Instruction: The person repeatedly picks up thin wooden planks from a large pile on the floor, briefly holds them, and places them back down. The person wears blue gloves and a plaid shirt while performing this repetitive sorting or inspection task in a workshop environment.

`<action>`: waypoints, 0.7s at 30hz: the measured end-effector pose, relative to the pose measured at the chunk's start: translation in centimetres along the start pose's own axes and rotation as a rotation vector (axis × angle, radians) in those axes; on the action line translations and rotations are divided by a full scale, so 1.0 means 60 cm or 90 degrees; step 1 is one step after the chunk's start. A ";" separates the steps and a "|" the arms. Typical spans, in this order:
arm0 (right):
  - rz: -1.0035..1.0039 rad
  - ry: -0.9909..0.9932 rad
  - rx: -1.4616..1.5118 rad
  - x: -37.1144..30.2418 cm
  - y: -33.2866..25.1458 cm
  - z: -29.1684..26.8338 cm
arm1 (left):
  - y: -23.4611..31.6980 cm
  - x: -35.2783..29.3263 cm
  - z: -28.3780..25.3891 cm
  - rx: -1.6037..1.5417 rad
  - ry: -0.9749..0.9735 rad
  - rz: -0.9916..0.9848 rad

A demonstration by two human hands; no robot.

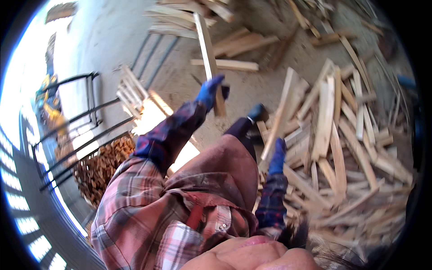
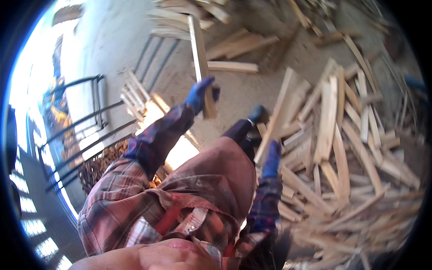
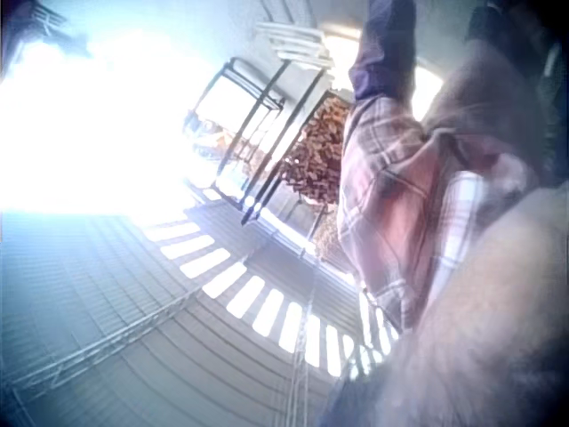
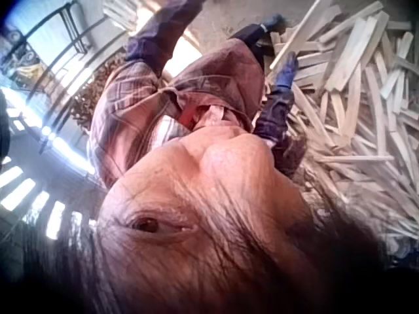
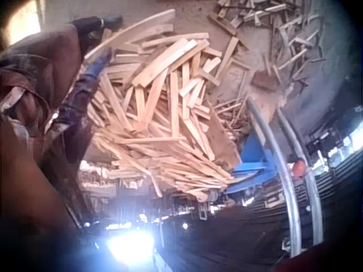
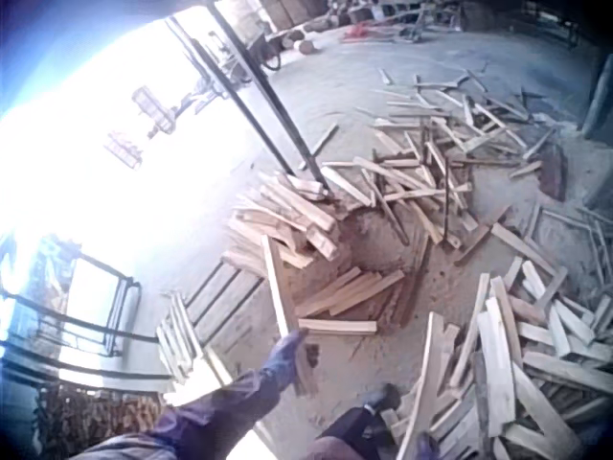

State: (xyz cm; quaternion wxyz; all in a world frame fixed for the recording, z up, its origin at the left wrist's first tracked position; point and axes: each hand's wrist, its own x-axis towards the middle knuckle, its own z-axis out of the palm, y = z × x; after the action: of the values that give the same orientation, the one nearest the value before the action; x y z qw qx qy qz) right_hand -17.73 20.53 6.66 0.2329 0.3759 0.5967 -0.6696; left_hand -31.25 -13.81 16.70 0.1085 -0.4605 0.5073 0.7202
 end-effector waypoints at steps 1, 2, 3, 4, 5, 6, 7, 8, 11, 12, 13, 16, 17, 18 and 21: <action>-0.093 -0.090 -0.217 0.022 0.027 -0.010 | -0.057 -0.038 0.030 0.050 -0.020 -0.114; -0.080 -0.106 -0.200 0.027 0.042 -0.008 | -0.104 -0.066 0.047 0.111 -0.041 -0.231; -0.065 -0.119 -0.188 0.032 0.055 -0.010 | -0.151 -0.080 0.062 0.092 -0.098 -0.300; 0.005 -0.054 0.070 0.001 0.050 0.024 | -0.191 -0.098 0.068 0.074 -0.137 -0.367; 0.042 -0.038 0.089 -0.046 0.003 0.057 | -0.224 -0.112 0.075 0.053 -0.154 -0.417; 0.066 -0.024 0.115 -0.071 -0.047 0.085 | -0.251 -0.118 0.096 0.082 -0.165 -0.323; -0.001 -0.029 0.068 -0.074 -0.047 0.082 | -0.279 -0.121 0.125 0.104 -0.189 -0.229; -0.060 -0.047 0.024 -0.074 -0.043 0.080 | -0.279 -0.121 0.148 0.116 -0.194 -0.253; -0.053 -0.002 0.016 -0.035 0.031 0.052 | -0.303 -0.076 0.162 0.093 -0.289 -0.392; -0.082 -0.034 -0.027 -0.024 0.006 0.050 | -0.295 -0.061 0.162 0.068 -0.275 -0.479; -0.111 -0.070 -0.071 -0.008 -0.020 0.044 | -0.299 -0.042 0.161 0.079 -0.219 -0.512; -0.098 -0.074 -0.022 0.074 0.012 0.006 | -0.339 0.020 0.149 0.099 -0.214 -0.589; -0.113 0.008 -0.032 0.112 0.045 -0.018 | -0.328 0.018 0.155 0.182 -0.186 -0.586; -0.128 0.084 -0.042 0.152 0.070 -0.039 | -0.327 0.016 0.152 0.190 -0.166 -0.550; -0.117 0.478 -0.360 0.270 0.084 -0.214 | -0.336 0.002 0.108 0.247 -0.129 -0.482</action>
State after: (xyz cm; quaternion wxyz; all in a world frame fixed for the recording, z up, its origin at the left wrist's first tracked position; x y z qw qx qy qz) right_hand -20.90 34.34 -9.21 0.0341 0.4597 0.8289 -0.3168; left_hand -22.37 0.85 4.26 0.4986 -0.5121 0.4152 0.5628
